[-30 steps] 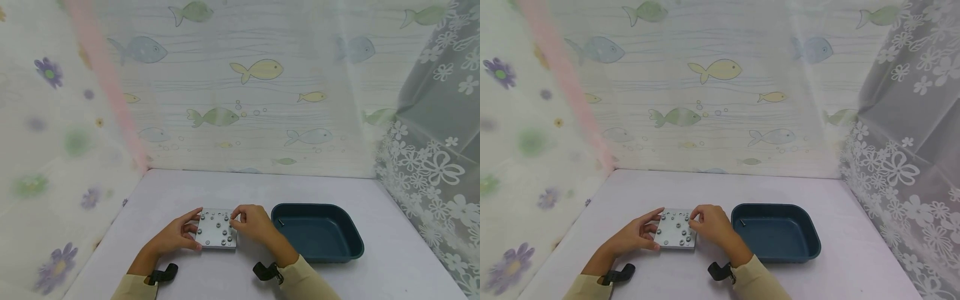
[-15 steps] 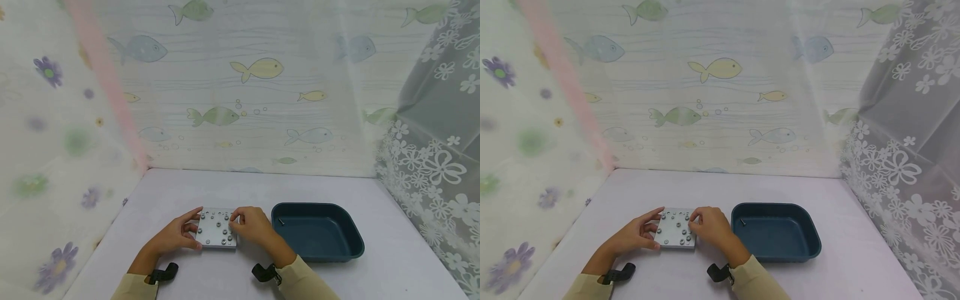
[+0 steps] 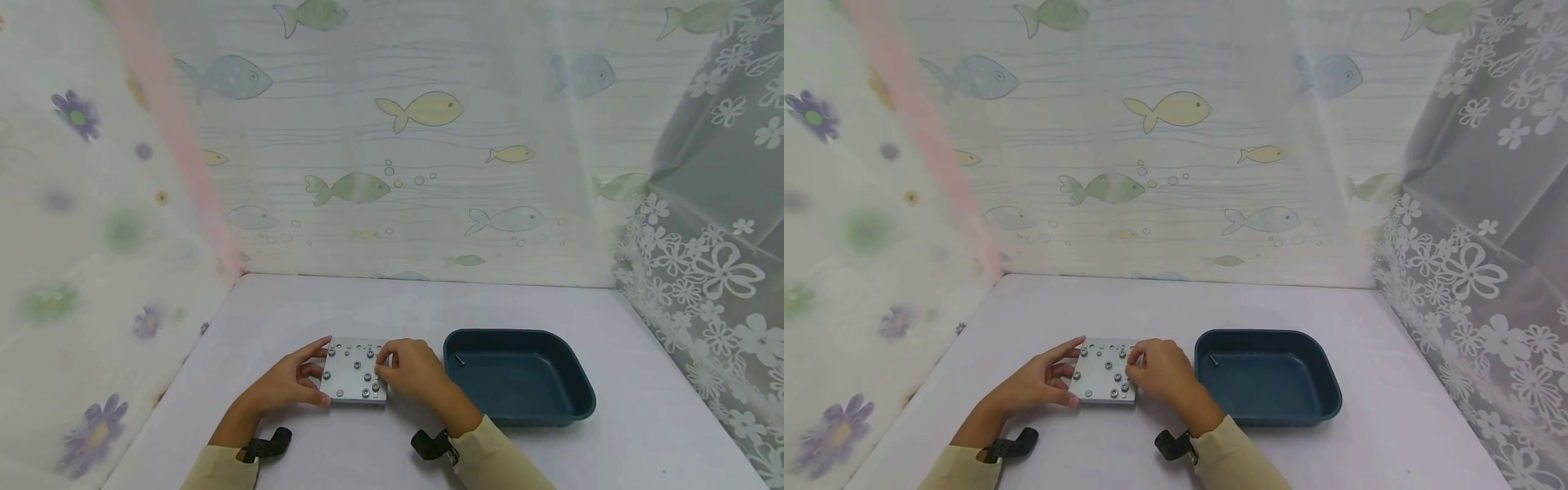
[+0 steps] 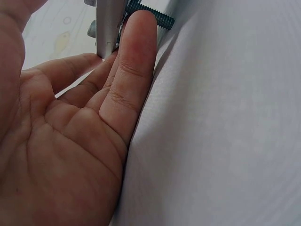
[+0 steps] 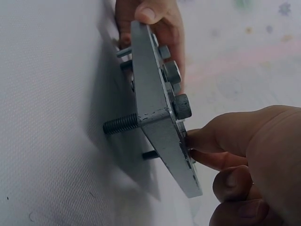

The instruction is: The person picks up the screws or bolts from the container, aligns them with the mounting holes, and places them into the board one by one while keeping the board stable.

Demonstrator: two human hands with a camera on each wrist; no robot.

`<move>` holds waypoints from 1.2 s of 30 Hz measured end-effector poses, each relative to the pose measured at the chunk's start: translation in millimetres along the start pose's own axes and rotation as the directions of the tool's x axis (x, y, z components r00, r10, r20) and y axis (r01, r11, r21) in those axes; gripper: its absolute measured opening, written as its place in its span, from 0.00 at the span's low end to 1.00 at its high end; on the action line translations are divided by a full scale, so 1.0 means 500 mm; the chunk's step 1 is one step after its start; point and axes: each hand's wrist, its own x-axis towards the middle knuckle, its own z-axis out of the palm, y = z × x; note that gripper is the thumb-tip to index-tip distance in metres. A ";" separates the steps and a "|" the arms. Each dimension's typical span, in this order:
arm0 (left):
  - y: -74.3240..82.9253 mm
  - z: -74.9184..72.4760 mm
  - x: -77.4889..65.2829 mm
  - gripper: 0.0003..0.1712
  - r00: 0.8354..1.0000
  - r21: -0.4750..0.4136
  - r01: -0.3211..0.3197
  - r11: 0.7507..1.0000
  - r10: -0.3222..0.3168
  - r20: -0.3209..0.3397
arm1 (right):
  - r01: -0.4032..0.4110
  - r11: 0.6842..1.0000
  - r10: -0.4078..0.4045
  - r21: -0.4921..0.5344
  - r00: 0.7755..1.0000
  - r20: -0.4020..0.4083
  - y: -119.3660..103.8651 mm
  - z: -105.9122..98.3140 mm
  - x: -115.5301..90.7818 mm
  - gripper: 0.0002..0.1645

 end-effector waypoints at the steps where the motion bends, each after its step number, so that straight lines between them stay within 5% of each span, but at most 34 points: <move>1: 0.000 0.000 0.000 0.65 1.000 0.002 -0.001 1.000 0.001 0.001 | 0.000 1.000 0.000 -0.003 1.000 -0.001 0.001 0.000 0.000 0.02; 25: -0.002 -0.001 0.004 0.67 1.000 -0.019 -0.008 1.000 0.008 0.007 | -0.011 0.996 0.008 -0.086 0.999 -0.038 -0.007 -0.008 -0.005 0.03; 36: -0.002 -0.002 0.004 0.68 1.000 -0.026 -0.014 1.000 0.014 0.006 | 0.061 0.990 -0.067 -0.127 0.997 -0.045 -0.015 -0.087 -0.017 0.03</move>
